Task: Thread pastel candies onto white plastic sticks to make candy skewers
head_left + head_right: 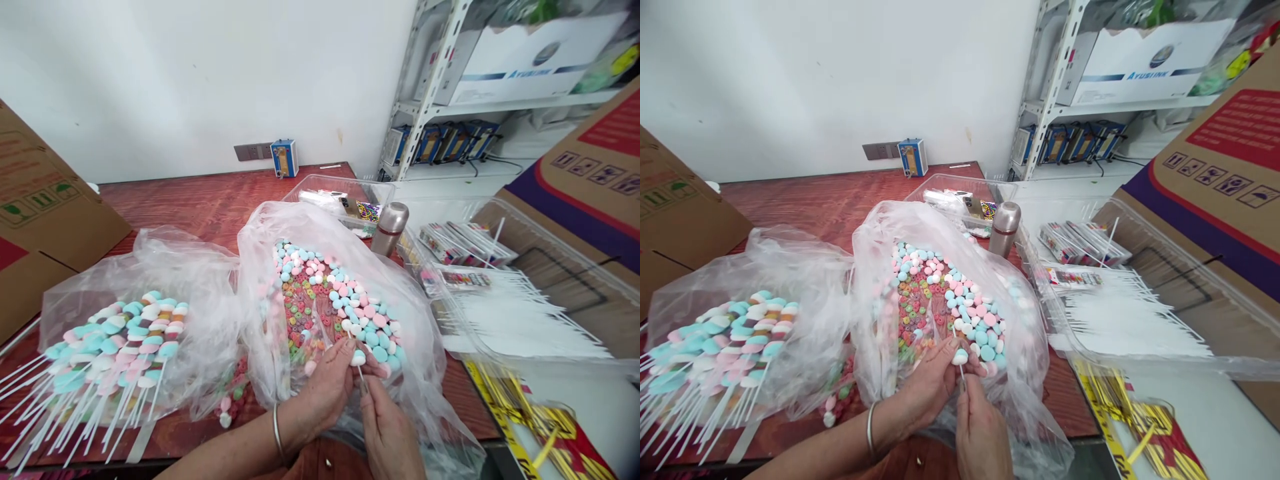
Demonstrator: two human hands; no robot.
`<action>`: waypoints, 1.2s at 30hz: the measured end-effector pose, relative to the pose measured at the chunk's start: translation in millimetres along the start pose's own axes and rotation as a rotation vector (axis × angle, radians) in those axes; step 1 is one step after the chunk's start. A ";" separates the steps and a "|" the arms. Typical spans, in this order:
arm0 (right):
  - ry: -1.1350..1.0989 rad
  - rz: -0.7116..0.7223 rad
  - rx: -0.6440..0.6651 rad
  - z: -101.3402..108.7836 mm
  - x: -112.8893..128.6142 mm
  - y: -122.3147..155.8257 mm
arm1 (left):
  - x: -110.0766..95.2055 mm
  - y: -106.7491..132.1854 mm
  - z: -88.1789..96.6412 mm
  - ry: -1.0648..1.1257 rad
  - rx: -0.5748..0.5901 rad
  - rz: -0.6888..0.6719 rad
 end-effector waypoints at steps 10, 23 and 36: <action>0.176 -0.036 -0.171 43.6 12.9 -58.7 | -52.7 -46.5 61.2 -0.941 -0.320 -0.385; 0.065 -0.005 -0.122 22.6 19.9 -122.9 | -45.6 -75.8 89.0 -0.616 -0.287 -0.190; -0.422 0.008 -0.111 28.5 18.5 -111.6 | -47.0 -55.2 50.5 -0.145 0.044 -0.081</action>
Point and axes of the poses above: each hand's wrist, its own y-axis away from the middle knuckle, its own z-axis out of the back of the hand, x = y × z, the point moved 7 cm from there along -y, towards the middle knuckle, and after that the axes turned 15 degrees about -y, right-handed, at the moved point
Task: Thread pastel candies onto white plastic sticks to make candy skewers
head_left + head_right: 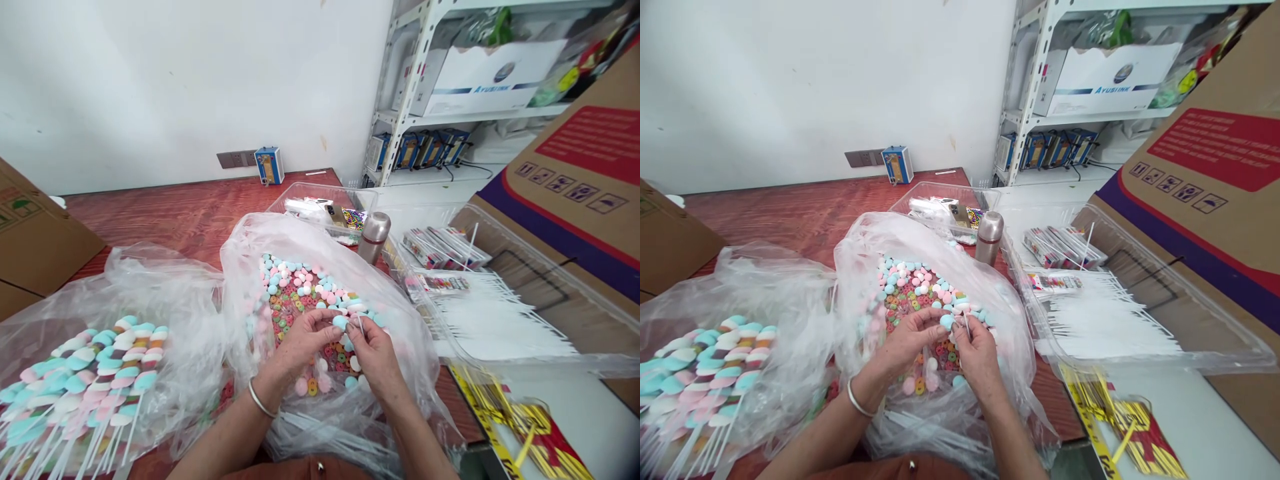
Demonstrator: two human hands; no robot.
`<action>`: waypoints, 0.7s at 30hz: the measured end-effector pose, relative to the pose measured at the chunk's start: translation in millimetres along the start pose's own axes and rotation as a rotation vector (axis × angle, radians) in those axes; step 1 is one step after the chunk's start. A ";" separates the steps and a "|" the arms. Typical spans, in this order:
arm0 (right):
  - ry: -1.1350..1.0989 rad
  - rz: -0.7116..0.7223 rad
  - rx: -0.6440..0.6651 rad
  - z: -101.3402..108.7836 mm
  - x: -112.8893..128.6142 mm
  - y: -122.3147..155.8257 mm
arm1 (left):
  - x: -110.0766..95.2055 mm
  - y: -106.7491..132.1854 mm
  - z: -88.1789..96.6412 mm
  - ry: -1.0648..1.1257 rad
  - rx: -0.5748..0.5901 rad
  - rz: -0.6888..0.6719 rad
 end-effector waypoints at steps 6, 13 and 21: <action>0.137 -0.016 -0.023 2.0 13.4 15.2 | -2.8 -1.9 9.7 -0.059 -0.167 -0.021; 0.149 -0.118 0.167 -4.0 8.7 53.2 | -7.4 -4.8 25.3 -0.021 -0.325 -0.051; -0.054 -0.326 0.195 -9.8 -4.1 58.6 | -10.3 0.0 22.0 -0.123 -0.306 -0.070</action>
Point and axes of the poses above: each hand's wrist, its own y-axis away from the middle knuckle, its own z-axis out of the back of the hand, x = y × z, the point moved 7 cm from there along -y, towards the middle knuckle, and after that the axes turned 15 degrees about -y, right-handed, at the moved point
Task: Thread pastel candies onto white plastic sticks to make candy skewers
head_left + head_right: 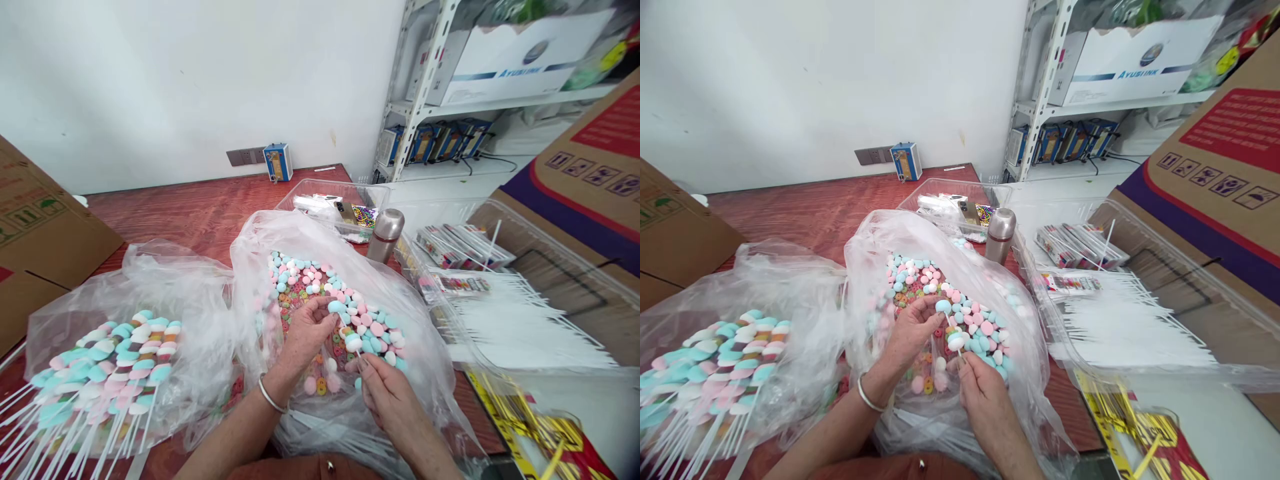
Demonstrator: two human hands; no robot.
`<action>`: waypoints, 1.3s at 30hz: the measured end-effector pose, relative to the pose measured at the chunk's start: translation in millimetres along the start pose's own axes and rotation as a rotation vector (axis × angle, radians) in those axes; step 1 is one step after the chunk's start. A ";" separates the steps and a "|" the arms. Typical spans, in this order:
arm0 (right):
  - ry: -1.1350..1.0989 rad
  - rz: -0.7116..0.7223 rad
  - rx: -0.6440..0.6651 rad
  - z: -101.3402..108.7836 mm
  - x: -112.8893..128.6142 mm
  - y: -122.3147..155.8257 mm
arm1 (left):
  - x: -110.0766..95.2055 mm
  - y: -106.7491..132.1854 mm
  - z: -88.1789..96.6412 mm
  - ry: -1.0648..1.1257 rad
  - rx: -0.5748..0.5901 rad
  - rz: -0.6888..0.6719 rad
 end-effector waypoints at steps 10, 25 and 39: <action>-0.364 -0.165 0.012 -12.4 -8.1 1.1 | -3.7 -1.8 -5.4 -0.069 0.033 -0.161; -0.119 0.109 -0.107 -2.9 -17.8 -19.0 | -11.9 34.0 -15.1 -0.422 0.029 -0.470; -0.174 0.007 -0.158 12.6 -35.9 -33.2 | 11.4 -33.6 43.5 -1.229 -0.256 -0.322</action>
Point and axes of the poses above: each hand's wrist, its own y-axis away from the middle knuckle, its own z-axis out of the back of the hand, x = y × z, the point moved 7 cm from there along -y, towards the middle knuckle, and after that the axes turned 15 degrees about -y, right-handed, at the moved point
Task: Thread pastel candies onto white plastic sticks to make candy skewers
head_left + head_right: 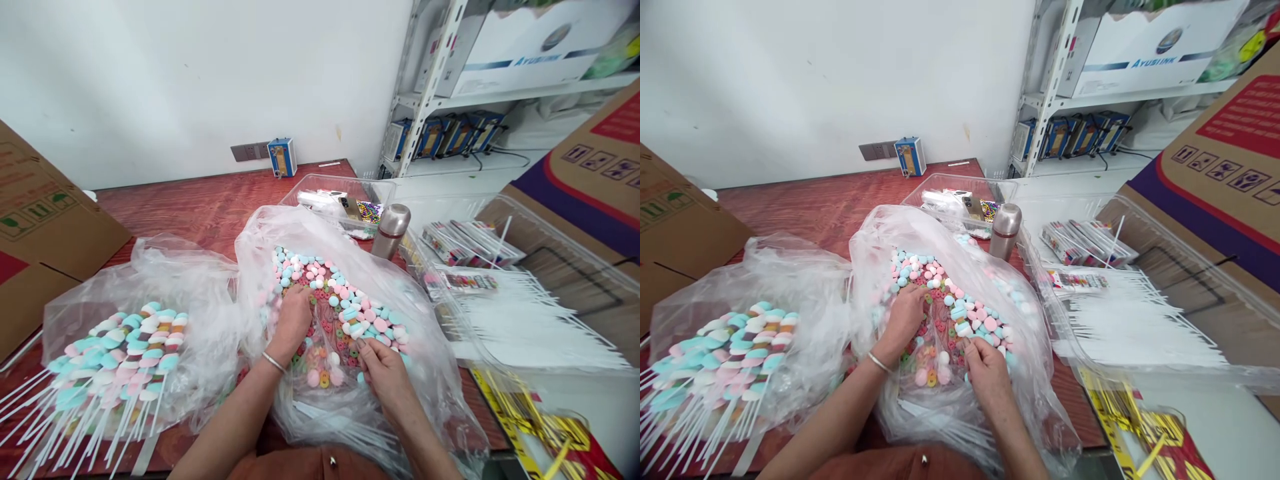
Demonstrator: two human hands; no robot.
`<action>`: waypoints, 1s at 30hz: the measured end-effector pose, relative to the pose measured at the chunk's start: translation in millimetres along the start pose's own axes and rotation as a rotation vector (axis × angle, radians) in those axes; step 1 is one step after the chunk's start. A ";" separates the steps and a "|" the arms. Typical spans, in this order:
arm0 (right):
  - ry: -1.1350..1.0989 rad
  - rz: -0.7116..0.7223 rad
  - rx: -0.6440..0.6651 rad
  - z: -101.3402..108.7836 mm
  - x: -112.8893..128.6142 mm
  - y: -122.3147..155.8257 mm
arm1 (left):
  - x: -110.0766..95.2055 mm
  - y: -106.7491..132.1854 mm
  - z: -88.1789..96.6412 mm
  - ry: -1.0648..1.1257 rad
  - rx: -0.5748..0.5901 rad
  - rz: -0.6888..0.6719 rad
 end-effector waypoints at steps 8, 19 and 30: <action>0.129 0.049 0.036 -1.4 1.4 -0.2 | 6.5 -5.1 -5.7 -0.054 0.006 0.061; 0.300 0.092 0.057 -4.7 14.7 4.6 | -20.4 6.7 -10.3 0.790 0.303 0.184; 0.672 0.137 0.058 -0.2 6.5 14.9 | -45.0 50.7 6.9 0.573 0.079 0.035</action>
Point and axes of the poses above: each hand's wrist, its own y-axis away from the middle knuckle, its own z-axis out of the back of the hand, x = y × z, the point moved 7 cm from there along -y, towards the middle knuckle, and after that the axes turned 15 degrees about -y, right-handed, at the moved point
